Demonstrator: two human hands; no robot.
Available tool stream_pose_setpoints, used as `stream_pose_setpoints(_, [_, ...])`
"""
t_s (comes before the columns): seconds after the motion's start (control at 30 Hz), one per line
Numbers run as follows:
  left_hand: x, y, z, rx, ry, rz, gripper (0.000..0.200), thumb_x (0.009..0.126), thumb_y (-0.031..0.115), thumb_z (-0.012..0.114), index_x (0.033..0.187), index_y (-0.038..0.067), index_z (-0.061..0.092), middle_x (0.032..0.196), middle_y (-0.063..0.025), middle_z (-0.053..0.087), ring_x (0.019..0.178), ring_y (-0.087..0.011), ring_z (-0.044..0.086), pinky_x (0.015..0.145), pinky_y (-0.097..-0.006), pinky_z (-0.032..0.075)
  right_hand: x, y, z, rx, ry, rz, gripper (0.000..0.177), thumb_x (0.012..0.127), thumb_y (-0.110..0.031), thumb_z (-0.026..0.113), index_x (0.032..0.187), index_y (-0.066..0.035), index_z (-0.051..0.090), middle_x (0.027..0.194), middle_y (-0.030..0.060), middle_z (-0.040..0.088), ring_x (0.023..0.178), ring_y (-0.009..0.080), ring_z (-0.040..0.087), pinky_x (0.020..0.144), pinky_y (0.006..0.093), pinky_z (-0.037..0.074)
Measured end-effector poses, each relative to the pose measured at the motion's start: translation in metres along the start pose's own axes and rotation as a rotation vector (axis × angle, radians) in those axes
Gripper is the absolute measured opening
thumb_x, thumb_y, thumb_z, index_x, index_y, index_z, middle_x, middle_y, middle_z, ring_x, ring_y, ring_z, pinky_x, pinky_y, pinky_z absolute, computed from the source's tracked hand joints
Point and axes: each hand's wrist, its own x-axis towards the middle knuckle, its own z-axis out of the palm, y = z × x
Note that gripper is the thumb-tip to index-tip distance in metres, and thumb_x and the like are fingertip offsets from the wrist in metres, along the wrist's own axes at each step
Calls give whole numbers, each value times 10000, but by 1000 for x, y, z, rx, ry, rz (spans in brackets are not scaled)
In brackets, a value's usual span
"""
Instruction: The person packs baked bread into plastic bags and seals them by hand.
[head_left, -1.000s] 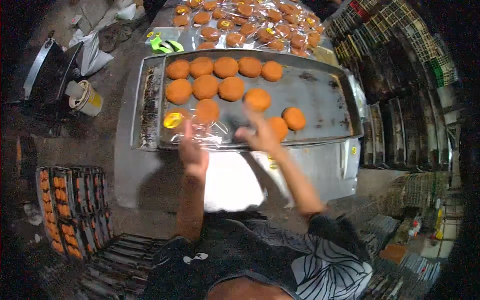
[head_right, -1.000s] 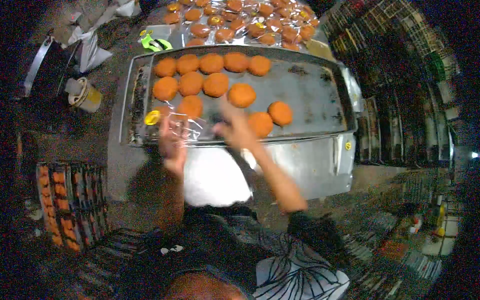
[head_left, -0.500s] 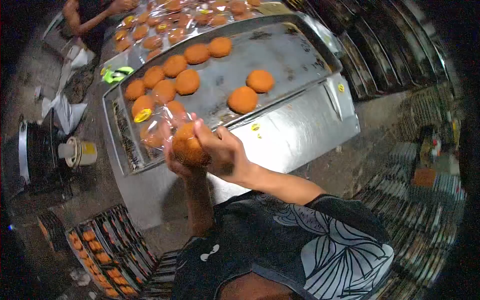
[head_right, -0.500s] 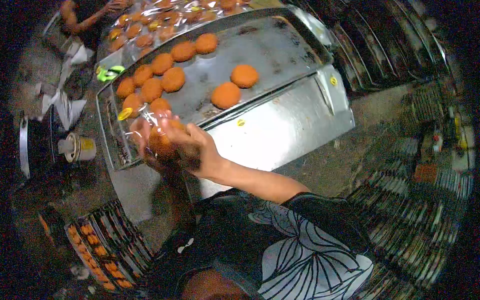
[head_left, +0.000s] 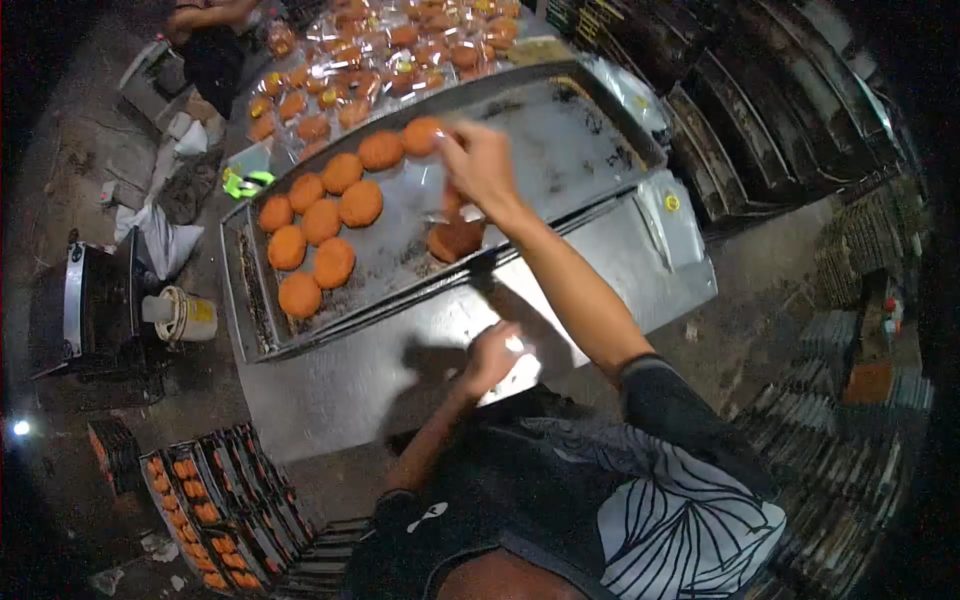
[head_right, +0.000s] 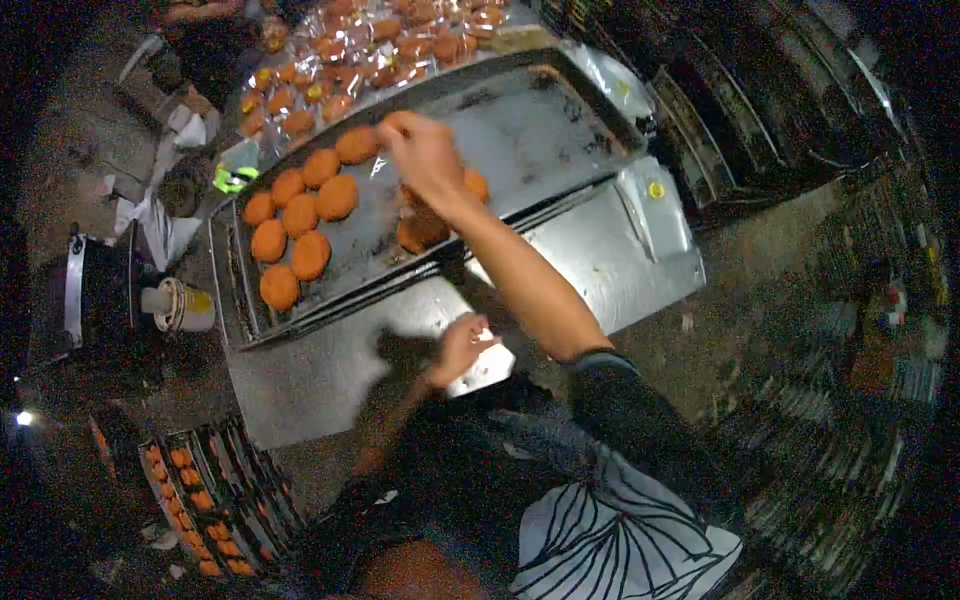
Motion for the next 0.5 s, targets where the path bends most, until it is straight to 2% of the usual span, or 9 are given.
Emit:
stream_pose_setpoints(0.03, [-2, -39, 30, 339, 273, 258, 321, 698, 227, 650, 917, 4, 575, 989, -173, 558, 884, -292, 547, 782, -372, 432, 7, -5, 5, 2, 3, -26, 227, 738, -167, 546, 891, -10, 600, 798, 173, 592, 734, 267, 580, 651, 334, 444])
stream_pose_setpoints(0.1, [9, -51, 33, 349, -18, 271, 219, 724, 176, 613, 833, -12, 588, 881, -174, 582, 822, -312, 553, 759, -381, 435, 19, 4, 16, 170, -117, -354, 325, 761, -196, 545, 1020, 0, 538, 988, 177, 564, 894, 287, 549, 776, 348, 424])
stream_pose_setpoints(0.13, [16, -58, 30, 215, -126, 301, 192, 734, 161, 599, 809, -15, 589, 842, -180, 585, 799, -329, 552, 745, -386, 435, -13, 26, 12, -32, -45, -543, 389, 771, -219, 553, 1091, -7, 486, 1098, 159, 520, 994, 294, 500, 856, 366, 384])
stream_pose_setpoints(0.2, [19, -74, 28, 78, -3, 420, 156, 746, 138, 576, 772, -15, 587, 779, -178, 587, 758, -342, 548, 697, -382, 432, -96, 34, -38, 143, -519, -48, 334, 779, -225, 559, 1058, -42, 538, 1018, 132, 570, 956, 193, 529, 864, 317, 389])
stream_pose_setpoints(0.23, [15, -57, 7, 123, -72, 358, 161, 767, 154, 565, 786, -4, 590, 795, -155, 592, 729, -275, 566, 666, -347, 436, -142, 64, -51, 7, -767, 427, 227, 773, -195, 578, 938, -39, 586, 874, 97, 599, 844, 140, 540, 793, 282, 416])
stream_pose_setpoints(0.27, [12, -89, 11, -433, -111, 57, 180, 795, 178, 551, 856, 16, 602, 823, -119, 596, 730, -198, 561, 689, -319, 443, -188, 91, -63, 304, -792, 494, 302, 779, -307, 592, 930, -46, 604, 815, 60, 608, 793, 151, 553, 741, 297, 433])
stream_pose_setpoints(0.33, [10, -55, -13, -644, -121, -274, 250, 801, 229, 559, 934, 20, 596, 843, -92, 591, 776, -153, 543, 722, -301, 436, -231, 122, -71, 242, -935, 394, 228, 798, -247, 579, 860, -28, 599, 753, 47, 598, 724, 123, 535, 681, 280, 429])
stream_pose_setpoints(0.4, [11, -48, -13, -234, -134, -69, 253, 789, 238, 574, 883, 5, 605, 807, -93, 592, 745, -129, 541, 686, -283, 441, -231, 139, -63, 68, -872, 382, 223, 793, -237, 583, 855, -23, 590, 727, 80, 595, 697, 138, 543, 657, 272, 432])
stream_pose_setpoints(0.5, [16, -8, -25, -264, -90, -226, 290, 721, 274, 635, 818, 1, 612, 730, -86, 608, 632, -133, 557, 581, -292, 448, -241, 145, -76, -166, -706, 282, 219, 817, -208, 534, 886, 0, 538, 612, 146, 555, 536, 200, 531, 515, 338, 417])
